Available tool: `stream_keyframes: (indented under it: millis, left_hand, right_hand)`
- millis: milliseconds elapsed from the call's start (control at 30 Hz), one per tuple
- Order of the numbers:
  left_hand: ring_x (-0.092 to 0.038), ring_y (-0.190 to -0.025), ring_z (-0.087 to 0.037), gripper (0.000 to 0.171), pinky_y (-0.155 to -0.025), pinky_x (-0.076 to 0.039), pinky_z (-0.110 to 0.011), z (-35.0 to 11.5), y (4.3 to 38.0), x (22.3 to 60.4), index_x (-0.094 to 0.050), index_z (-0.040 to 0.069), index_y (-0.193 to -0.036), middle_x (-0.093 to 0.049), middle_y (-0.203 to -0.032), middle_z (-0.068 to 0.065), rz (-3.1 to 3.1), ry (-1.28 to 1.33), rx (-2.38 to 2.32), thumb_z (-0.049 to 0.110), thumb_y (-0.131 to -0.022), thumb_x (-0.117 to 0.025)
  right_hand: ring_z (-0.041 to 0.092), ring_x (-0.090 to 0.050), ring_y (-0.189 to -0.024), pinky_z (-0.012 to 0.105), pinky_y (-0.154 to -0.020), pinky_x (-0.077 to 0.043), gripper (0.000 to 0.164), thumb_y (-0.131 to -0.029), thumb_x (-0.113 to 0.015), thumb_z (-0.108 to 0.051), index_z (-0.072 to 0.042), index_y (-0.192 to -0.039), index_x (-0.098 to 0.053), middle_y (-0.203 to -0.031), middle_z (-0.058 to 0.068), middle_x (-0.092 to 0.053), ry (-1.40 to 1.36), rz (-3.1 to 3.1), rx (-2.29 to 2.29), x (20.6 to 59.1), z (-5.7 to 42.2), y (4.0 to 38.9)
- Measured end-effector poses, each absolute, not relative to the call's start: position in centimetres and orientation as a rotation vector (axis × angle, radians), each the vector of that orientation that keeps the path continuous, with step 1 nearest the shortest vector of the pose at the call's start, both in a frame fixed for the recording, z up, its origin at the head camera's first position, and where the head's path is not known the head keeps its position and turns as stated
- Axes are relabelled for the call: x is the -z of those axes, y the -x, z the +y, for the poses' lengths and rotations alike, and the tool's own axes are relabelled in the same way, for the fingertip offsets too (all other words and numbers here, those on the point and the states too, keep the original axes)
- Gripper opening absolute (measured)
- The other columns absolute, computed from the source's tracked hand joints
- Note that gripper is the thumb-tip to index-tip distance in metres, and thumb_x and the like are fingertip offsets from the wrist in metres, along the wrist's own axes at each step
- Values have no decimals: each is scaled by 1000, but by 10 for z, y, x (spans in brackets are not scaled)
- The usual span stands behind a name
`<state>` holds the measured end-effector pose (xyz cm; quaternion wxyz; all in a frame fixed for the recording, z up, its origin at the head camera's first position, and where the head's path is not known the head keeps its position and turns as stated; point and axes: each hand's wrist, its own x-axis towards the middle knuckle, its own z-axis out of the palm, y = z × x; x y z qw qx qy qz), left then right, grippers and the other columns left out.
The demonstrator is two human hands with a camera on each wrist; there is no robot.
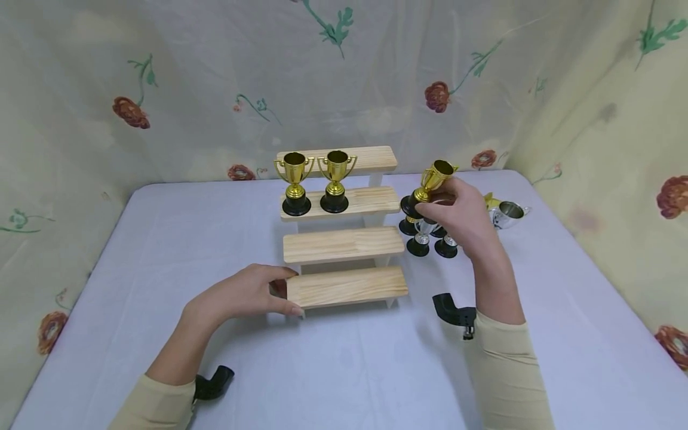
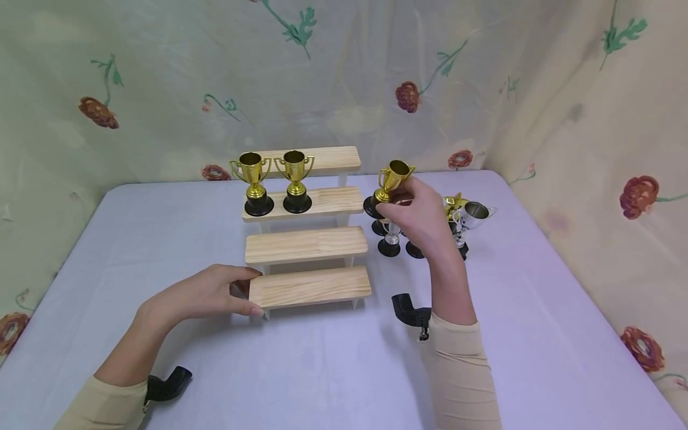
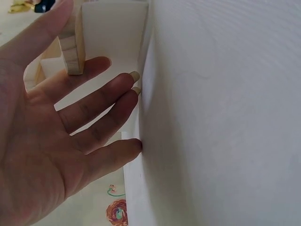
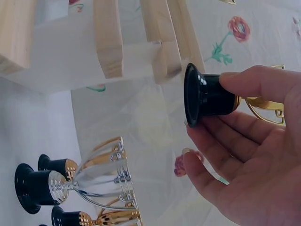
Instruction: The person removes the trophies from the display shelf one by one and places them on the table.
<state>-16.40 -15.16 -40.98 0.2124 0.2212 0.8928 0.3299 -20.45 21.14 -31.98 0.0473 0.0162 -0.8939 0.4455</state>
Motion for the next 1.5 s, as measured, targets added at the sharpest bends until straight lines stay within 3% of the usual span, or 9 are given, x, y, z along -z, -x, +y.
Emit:
stream_keyframes:
  millis: [267, 500, 767, 1000, 1367, 1500]
  left_hand:
    - [-59, -82, -12, 53, -75, -47, -32, -151, 164, 410, -65, 28, -114, -67, -90, 9, 2489, -613, -900, 58, -73, -80]
    - [-59, -83, -13, 51, -74, -46, -32, -152, 164, 411, -65, 27, -112, -67, -89, 8, 2483, -603, -904, 56, -74, -81]
    - [-59, -84, -13, 53, -75, -47, -32, -150, 164, 411, -65, 25, -114, -67, -91, 8, 2476, -594, -908, 56, -74, -81]
    - [-59, -84, -13, 53, -75, -47, -32, -151, 165, 410, -65, 25, -114, -67, -91, 7, 2476, -586, -893, 56, -74, -81]
    - [-59, -84, -13, 50, -75, -47, -32, -151, 166, 409, -65, 26, -112, -67, -90, 8, 2471, -591, -899, 54, -74, -82]
    - [-59, -83, -13, 50, -75, -47, -32, -151, 165, 408, -66, 26, -112, -67, -90, 8, 2470, -595, -906, 54, -74, -81]
  right_hand:
    - [33, -62, -114, 38, -91, -47, 49, -88, -71, -24, 2, -128, -56, -125, 21, -63, -90, -2799, -1317, 320, 222, 203]
    - [30, -64, -109, 29, -84, -47, 46, -88, -72, -23, 1, -123, -57, -121, 20, -65, -94, -2820, -1286, 319, 231, 198]
    - [32, -62, -109, 32, -85, -46, 48, -88, -73, -27, 3, -122, -57, -120, 20, -64, -115, -2864, -1235, 324, 238, 197]
    - [32, -62, -109, 26, -81, -48, 48, -88, -73, -25, 3, -124, -57, -120, 20, -64, -134, -2899, -1260, 333, 237, 197]
    - [33, -63, -109, 40, -88, -49, 45, -86, -74, -21, 1, -122, -59, -116, 20, -66, -159, -2976, -1222, 341, 232, 196]
    - [32, -64, -105, 39, -87, -49, 41, -85, -74, -17, 2, -119, -59, -114, 20, -67, -190, -3039, -1193, 342, 233, 197]
